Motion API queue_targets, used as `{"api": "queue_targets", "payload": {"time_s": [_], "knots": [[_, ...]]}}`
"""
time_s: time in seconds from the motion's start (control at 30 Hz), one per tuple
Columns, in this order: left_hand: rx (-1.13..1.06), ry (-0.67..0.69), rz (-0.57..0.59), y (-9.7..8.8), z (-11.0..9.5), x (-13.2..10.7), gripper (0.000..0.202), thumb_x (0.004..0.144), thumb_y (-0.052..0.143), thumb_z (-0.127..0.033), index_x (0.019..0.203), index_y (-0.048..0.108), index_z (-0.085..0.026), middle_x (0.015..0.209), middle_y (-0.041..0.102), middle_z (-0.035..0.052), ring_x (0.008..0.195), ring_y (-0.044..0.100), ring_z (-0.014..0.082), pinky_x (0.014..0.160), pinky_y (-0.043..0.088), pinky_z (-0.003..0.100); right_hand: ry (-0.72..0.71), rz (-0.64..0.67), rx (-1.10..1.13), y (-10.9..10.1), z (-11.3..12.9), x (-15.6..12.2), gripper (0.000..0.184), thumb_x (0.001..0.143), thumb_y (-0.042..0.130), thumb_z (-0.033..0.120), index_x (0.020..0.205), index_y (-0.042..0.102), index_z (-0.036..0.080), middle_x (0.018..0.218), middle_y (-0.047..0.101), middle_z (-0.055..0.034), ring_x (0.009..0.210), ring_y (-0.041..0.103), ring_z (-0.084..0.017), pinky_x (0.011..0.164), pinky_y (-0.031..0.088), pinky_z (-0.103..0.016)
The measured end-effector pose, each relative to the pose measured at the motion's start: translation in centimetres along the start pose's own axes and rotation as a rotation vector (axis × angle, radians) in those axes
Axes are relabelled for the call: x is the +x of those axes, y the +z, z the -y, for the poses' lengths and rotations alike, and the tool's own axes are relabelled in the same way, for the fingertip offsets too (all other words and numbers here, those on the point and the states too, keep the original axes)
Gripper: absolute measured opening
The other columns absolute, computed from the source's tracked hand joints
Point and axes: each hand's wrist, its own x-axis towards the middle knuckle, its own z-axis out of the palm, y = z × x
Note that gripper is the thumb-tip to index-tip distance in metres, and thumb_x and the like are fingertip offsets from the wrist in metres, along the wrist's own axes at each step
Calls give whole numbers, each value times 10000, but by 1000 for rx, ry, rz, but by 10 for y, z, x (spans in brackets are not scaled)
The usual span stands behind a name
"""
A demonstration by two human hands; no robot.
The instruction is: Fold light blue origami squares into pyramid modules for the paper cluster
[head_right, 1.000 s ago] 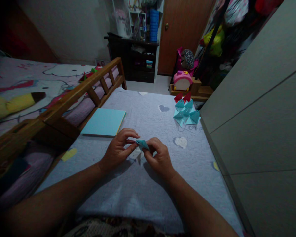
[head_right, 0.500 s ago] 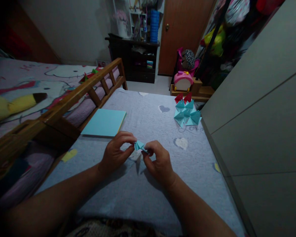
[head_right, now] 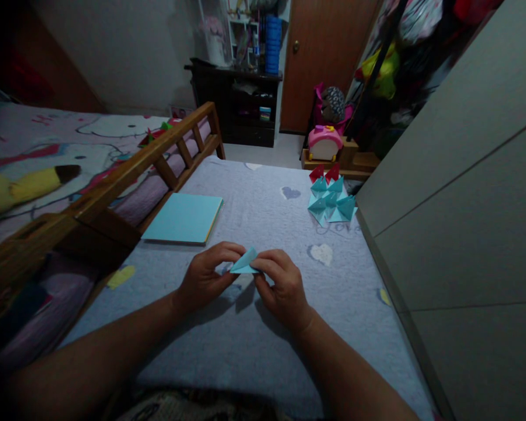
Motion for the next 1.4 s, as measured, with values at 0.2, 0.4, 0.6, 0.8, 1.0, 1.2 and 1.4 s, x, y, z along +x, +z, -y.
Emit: {"api": "queue_targets", "payload": {"time_s": [0.2,0.4,0.6,0.8,1.0,1.2,1.4], "knots": [[-25,-5,29,0,0,-1,167,867,606,-71,930,671,-212,995,747,58,925,706,177,828,567,317,26,13,19,-2,-1,-1,243,880,583,92,1029,666,265,920,699,-43,832,664,-197,730,548,-347],[-29,14,45,0,1,-2,208,848,602,-31,930,657,-214,1026,741,55,934,702,173,834,568,319,109,-24,49,1,-4,-4,495,860,603,75,1296,538,302,938,676,-15,802,649,-165,740,552,-316],[40,44,38,-1,2,-3,176,851,618,-42,917,650,-202,1131,686,77,1051,667,192,897,567,350,51,-13,53,1,-4,0,452,865,579,39,1239,591,293,950,618,-16,826,610,-158,716,543,-296],[-10,87,102,0,6,-5,208,842,631,-20,937,634,-205,1393,573,99,1263,569,236,954,554,391,64,-47,44,1,-4,-2,410,852,587,39,1175,612,290,1093,560,-45,973,596,-182,740,553,-301],[12,103,94,-2,5,-1,193,833,645,-32,928,626,-199,1185,625,80,1108,620,205,924,537,369,59,-14,76,0,-3,1,249,852,594,46,991,588,253,1051,624,-40,917,625,-172,733,539,-299],[13,47,38,-1,4,-1,163,854,631,-65,928,581,-202,936,602,19,863,611,144,779,511,277,61,30,49,-1,-3,2,233,872,592,87,1039,614,248,900,633,-24,816,599,-177,715,509,-321],[-143,-209,94,2,5,-2,238,872,645,-173,1105,601,-192,848,602,0,751,572,131,718,477,264,149,108,107,-4,-3,4,110,907,588,146,928,660,226,815,584,-13,776,576,-164,693,467,-299]]}}
